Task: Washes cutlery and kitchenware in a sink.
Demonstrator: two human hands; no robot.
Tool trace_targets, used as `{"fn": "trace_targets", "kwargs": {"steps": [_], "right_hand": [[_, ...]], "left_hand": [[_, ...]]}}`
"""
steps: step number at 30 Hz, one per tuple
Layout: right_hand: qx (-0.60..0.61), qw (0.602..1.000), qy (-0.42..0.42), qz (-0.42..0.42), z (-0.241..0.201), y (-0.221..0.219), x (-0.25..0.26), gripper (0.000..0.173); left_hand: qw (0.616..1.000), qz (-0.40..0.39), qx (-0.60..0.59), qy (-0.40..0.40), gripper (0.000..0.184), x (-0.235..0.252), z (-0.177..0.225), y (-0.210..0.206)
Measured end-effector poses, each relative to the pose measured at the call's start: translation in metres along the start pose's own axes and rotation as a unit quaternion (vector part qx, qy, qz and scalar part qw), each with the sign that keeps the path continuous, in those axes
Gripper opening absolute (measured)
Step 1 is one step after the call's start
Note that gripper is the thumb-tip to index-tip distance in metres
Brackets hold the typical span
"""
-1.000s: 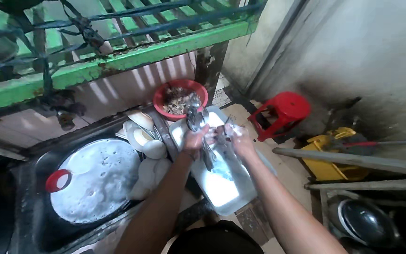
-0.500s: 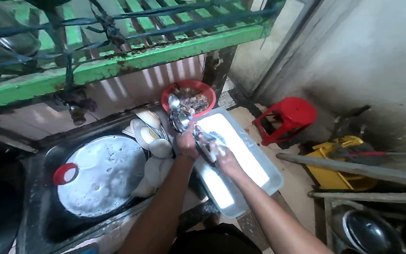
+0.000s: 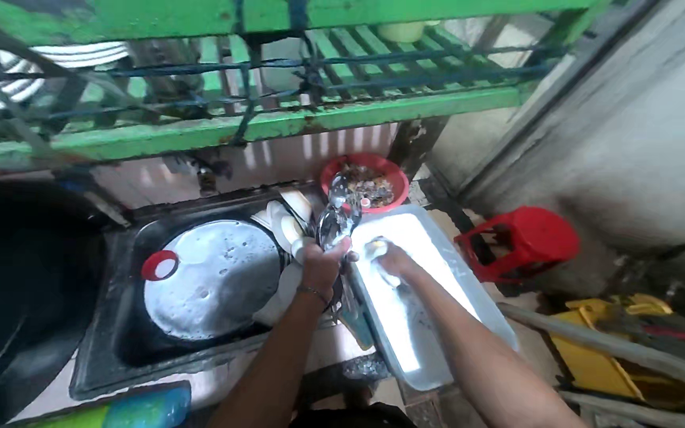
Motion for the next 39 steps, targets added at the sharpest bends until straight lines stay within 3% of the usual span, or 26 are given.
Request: {"fn": "trace_targets", "kwargs": {"steps": [2,4,6,8,12,15,20,25,29,34,36,39], "right_hand": [[0.183,0.977,-0.039,0.101,-0.014,0.025,-0.024,0.040],[0.289,0.941,-0.044,0.169,-0.038,0.044,-0.038,0.045],[0.357,0.921,-0.004,0.154,-0.073,0.045,-0.044,0.051],[0.394,0.913,0.032,0.098,-0.105,0.034,-0.045,0.046],[0.292,0.946,-0.026,0.141,-0.121,0.019,-0.037,0.044],[0.320,0.928,-0.007,0.190,-0.137,-0.003,-0.031,0.036],[0.272,0.958,-0.059,0.074,-0.158,-0.062,-0.038,0.039],[0.236,0.960,-0.074,0.130,-0.185,-0.080,-0.047,0.050],[0.180,0.979,-0.075,0.053,-0.199,-0.117,-0.060,0.044],[0.288,0.944,-0.088,0.135,-0.190,-0.132,-0.042,0.044],[0.264,0.954,-0.075,0.117,-0.202,-0.150,-0.055,0.045],[0.199,0.978,-0.040,0.044,-0.231,-0.181,-0.084,0.031]], "left_hand": [[1.000,0.004,0.012,0.007,0.024,0.000,0.003,0.007],[1.000,-0.004,0.010,0.023,0.022,0.006,0.000,0.010],[0.999,-0.016,0.002,0.041,0.024,0.016,-0.008,0.009],[0.997,-0.016,0.015,0.073,0.032,0.024,-0.011,0.008],[0.993,-0.044,0.041,0.097,0.036,0.021,-0.015,0.027],[0.990,-0.036,0.070,0.114,0.028,0.011,-0.018,0.051],[0.989,-0.022,0.087,0.116,0.017,0.016,-0.021,0.100],[0.987,-0.013,0.078,0.143,0.020,-0.003,-0.031,0.141],[0.988,0.015,0.086,0.129,0.027,-0.002,-0.032,0.174],[0.986,0.034,0.118,0.114,0.030,-0.024,-0.039,0.203],[0.981,0.061,0.156,0.100,0.032,-0.020,-0.043,0.212],[0.975,0.086,0.176,0.107,0.031,-0.022,-0.031,0.223]]}}
Point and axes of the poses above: each hand's wrist, its own x-axis towards the middle knuckle, its own y-axis out of the back of the hand, z = x × y, the point moved 6 cm from there along x, towards the middle knuckle, and after that the axes turned 8 degrees about -x, right-handed, at the moved point
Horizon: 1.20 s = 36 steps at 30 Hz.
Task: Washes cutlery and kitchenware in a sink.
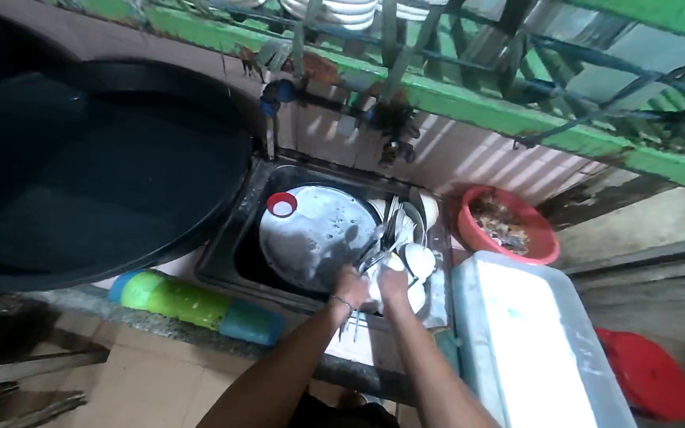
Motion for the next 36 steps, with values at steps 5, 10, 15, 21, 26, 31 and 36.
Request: {"fn": "trace_targets", "kwargs": {"steps": [5,10,15,21,26,31,36], "right_hand": [[-0.155,0.980,0.000,-0.127,-0.017,-0.003,-0.001,0.035],[-0.206,0.975,0.039,-0.079,-0.030,-0.009,0.060,0.049],[0.065,0.983,0.008,-0.174,-0.036,-0.030,0.041,0.053],[0.123,0.987,0.002,-0.103,-0.027,-0.027,0.030,0.036],[0.118,0.991,0.013,-0.057,-0.033,-0.031,0.012,0.040],[0.236,0.970,0.031,-0.056,-0.032,-0.019,0.026,0.035],[0.201,0.977,0.071,-0.015,-0.037,-0.021,0.015,0.028]], "left_hand": [[0.998,0.044,0.047,0.016,0.043,0.013,-0.019,0.042],[0.996,0.054,-0.066,0.007,0.036,-0.003,-0.012,0.063],[0.967,0.044,-0.252,0.010,0.030,0.004,-0.003,0.059],[0.992,0.038,-0.121,-0.007,0.040,-0.003,-0.006,0.047],[0.993,0.059,-0.094,-0.028,0.035,-0.003,-0.012,0.040],[0.995,0.038,-0.080,-0.039,0.036,-0.015,-0.013,0.043],[0.996,0.043,-0.076,-0.024,0.035,-0.015,-0.011,0.038]]}}
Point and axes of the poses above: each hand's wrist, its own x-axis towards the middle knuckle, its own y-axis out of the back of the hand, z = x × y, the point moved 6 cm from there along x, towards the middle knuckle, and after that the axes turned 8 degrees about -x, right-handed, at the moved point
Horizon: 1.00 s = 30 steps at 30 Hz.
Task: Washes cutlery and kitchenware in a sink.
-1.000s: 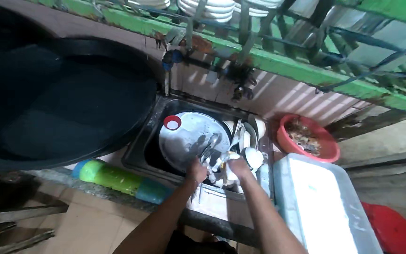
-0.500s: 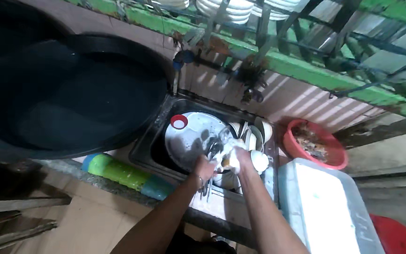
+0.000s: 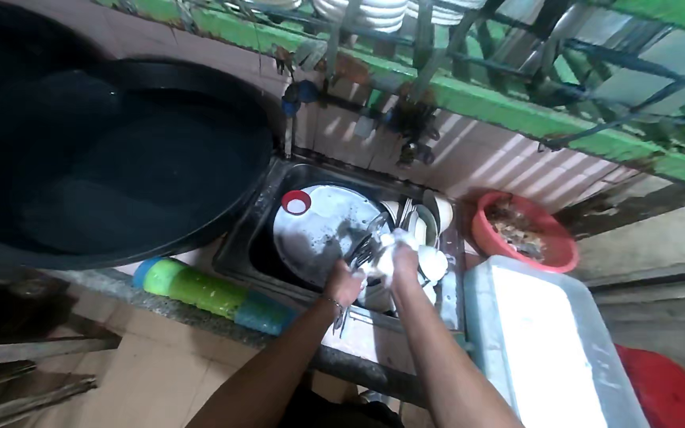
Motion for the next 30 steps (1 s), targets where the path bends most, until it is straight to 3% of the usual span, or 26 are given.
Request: {"fn": "trace_targets", "kwargs": {"steps": [5,8,11,14,17,18,19,22,24,27,30], "right_hand": [[-0.263,0.956,-0.011,-0.131,0.007,-0.012,-0.043,0.029],[-0.323,0.929,-0.040,-0.176,0.002,-0.002,-0.019,0.032],[-0.355,0.923,-0.029,-0.148,-0.013,0.001,0.015,0.039],[-0.250,0.956,-0.036,-0.148,-0.012,0.001,0.042,0.043],[0.040,0.976,-0.081,-0.199,-0.006,-0.013,0.033,0.065],[0.084,0.970,-0.080,-0.215,-0.010,-0.017,0.021,0.056],[0.058,0.975,-0.064,-0.203,-0.012,-0.018,0.010,0.041],[-0.094,0.989,-0.056,-0.097,-0.005,0.001,0.011,0.037],[-0.067,0.996,-0.036,-0.040,-0.004,0.011,0.028,0.029],[-0.057,0.996,-0.059,-0.026,0.006,0.016,0.033,0.031],[-0.084,0.994,-0.064,-0.026,0.020,0.020,0.023,0.035]], "left_hand": [[0.999,0.024,0.023,0.006,0.035,0.001,0.004,0.011],[0.994,0.023,0.106,-0.030,0.042,0.007,-0.003,0.021],[0.998,-0.006,0.056,-0.038,0.036,-0.003,-0.002,0.029],[0.989,-0.079,-0.122,0.011,0.022,-0.016,0.004,0.023],[0.959,-0.155,-0.223,0.078,0.029,-0.012,0.003,0.012],[0.950,-0.174,-0.235,0.108,0.031,-0.010,0.002,0.007],[0.943,-0.195,-0.233,0.133,0.033,-0.008,0.000,0.002],[0.944,-0.242,-0.149,0.167,0.035,-0.010,-0.006,-0.003],[0.953,-0.237,-0.081,0.171,0.033,-0.014,-0.010,-0.002],[0.973,-0.163,-0.039,0.157,0.028,-0.011,-0.018,-0.002],[0.985,-0.075,-0.049,0.149,0.043,-0.009,-0.013,0.006]]}}
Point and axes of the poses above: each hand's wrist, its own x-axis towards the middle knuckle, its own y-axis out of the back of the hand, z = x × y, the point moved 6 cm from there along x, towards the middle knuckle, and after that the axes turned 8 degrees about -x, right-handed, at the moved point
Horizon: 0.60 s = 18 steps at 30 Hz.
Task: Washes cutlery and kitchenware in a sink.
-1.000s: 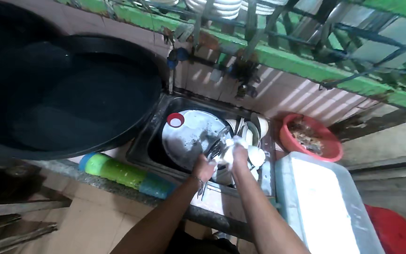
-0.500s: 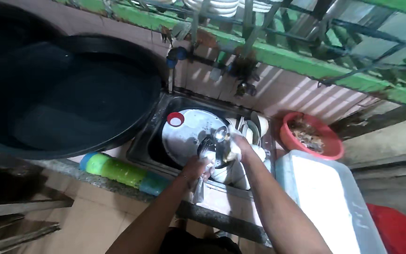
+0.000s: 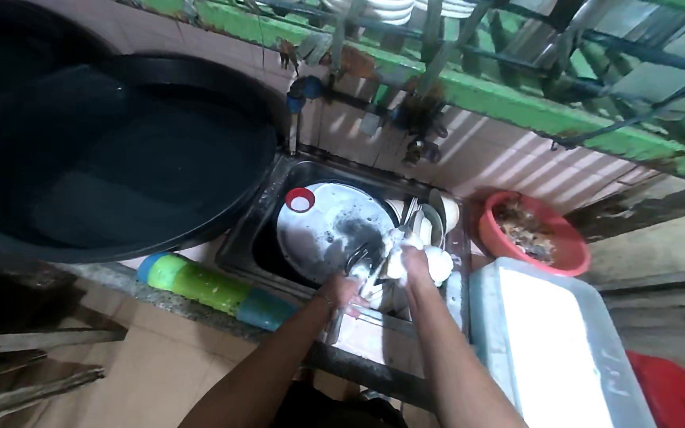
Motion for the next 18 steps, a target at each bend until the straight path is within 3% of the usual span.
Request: {"fn": "trace_targets", "kwargs": {"steps": [3,6,7,10,13,15,18], "right_hand": [[0.027,0.999,0.020,-0.021,0.007,-0.009,-0.014,0.030],[0.050,0.996,0.046,-0.057,0.012,-0.026,-0.023,0.034],[0.053,0.996,0.043,-0.063,0.017,-0.028,-0.021,0.036],[0.099,0.993,0.017,-0.060,0.018,-0.032,-0.016,0.044],[0.181,0.973,0.047,-0.136,-0.002,-0.029,-0.016,0.050],[0.159,0.975,0.074,-0.133,-0.012,-0.021,-0.018,0.032],[0.137,0.985,0.064,-0.082,-0.006,-0.007,-0.015,0.026]], "left_hand": [[0.991,-0.081,-0.106,-0.010,0.038,-0.007,0.001,-0.005],[0.920,-0.272,-0.281,-0.018,0.036,0.000,0.004,-0.030],[0.906,-0.296,-0.303,-0.011,0.037,0.006,0.004,-0.035],[0.943,-0.196,-0.270,0.005,0.035,0.010,0.008,-0.030],[0.986,-0.061,-0.152,-0.024,0.028,0.008,0.017,-0.022],[0.989,-0.052,-0.133,-0.047,0.027,0.007,0.020,-0.024],[0.965,-0.133,-0.221,-0.049,0.034,-0.001,0.024,-0.036]]}}
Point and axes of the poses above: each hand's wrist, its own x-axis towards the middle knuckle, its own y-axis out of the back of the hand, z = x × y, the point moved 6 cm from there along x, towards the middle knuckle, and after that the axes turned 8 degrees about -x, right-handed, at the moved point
